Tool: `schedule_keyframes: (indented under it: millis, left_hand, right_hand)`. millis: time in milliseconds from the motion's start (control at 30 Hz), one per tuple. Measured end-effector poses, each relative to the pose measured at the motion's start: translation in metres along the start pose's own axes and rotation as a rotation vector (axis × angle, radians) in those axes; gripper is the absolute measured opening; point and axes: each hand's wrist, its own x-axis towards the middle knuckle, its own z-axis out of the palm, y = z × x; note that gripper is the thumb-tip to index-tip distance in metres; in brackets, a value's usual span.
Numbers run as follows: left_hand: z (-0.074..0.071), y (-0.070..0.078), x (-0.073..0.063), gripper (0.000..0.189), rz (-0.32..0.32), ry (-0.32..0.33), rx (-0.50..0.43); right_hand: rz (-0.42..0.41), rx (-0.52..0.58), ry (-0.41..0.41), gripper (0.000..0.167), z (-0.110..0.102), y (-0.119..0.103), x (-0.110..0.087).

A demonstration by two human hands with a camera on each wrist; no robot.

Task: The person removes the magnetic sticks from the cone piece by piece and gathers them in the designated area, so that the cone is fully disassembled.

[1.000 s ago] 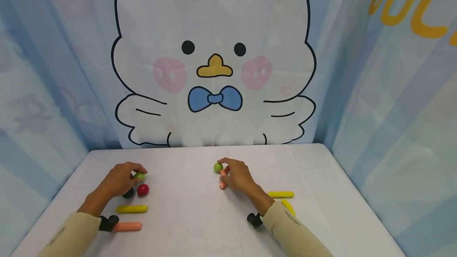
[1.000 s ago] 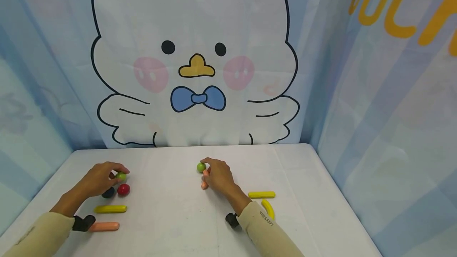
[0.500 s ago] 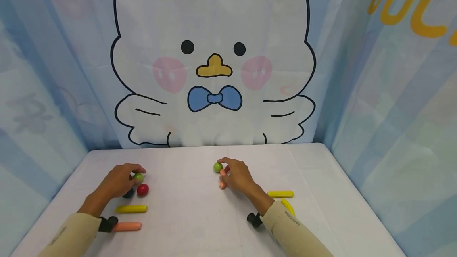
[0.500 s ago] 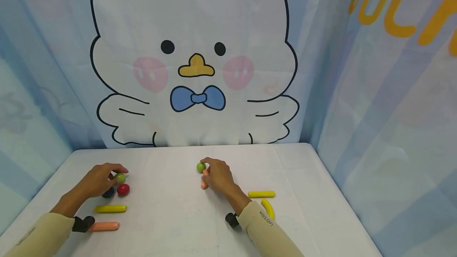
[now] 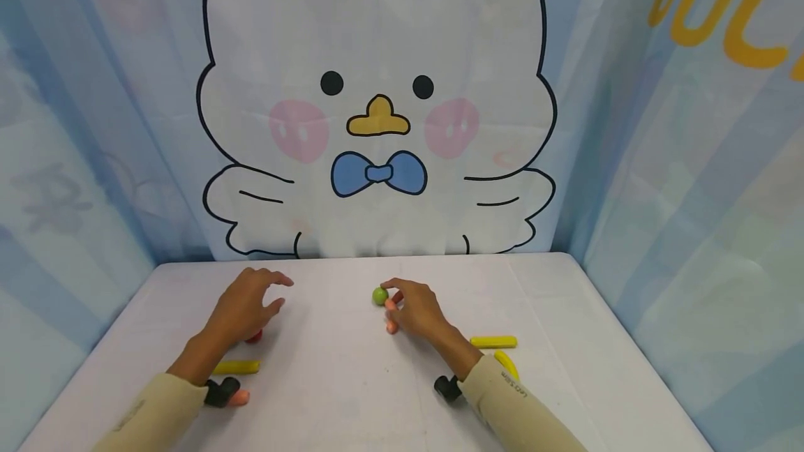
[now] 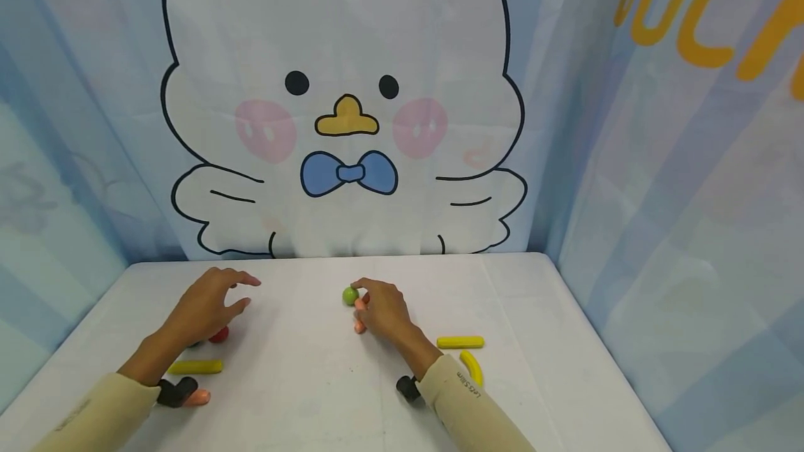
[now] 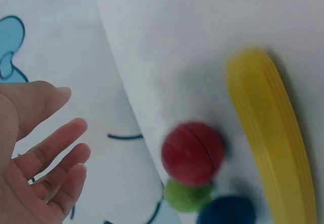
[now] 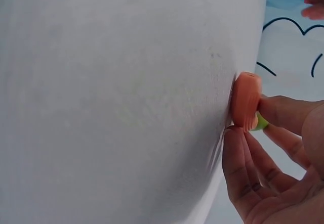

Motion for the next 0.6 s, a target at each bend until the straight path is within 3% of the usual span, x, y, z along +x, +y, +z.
schedule_keyframes:
  millis: [167,367,600]
  left_hand:
    - [0.011,0.027,0.007,0.032,0.067,0.036,0.002]
    - [0.032,0.052,0.015,0.032,0.058,-0.036,-0.022]
    - [0.064,0.07,0.022,0.037,0.06,-0.073,-0.14]
  right_hand:
    - [-0.001,0.013,0.004,0.047,0.002,0.001,0.001]
    - [-0.016,0.036,-0.005,0.038,0.002,0.001,0.002]
    - [-0.015,0.109,-0.062,0.025,0.002,-0.001,0.001]
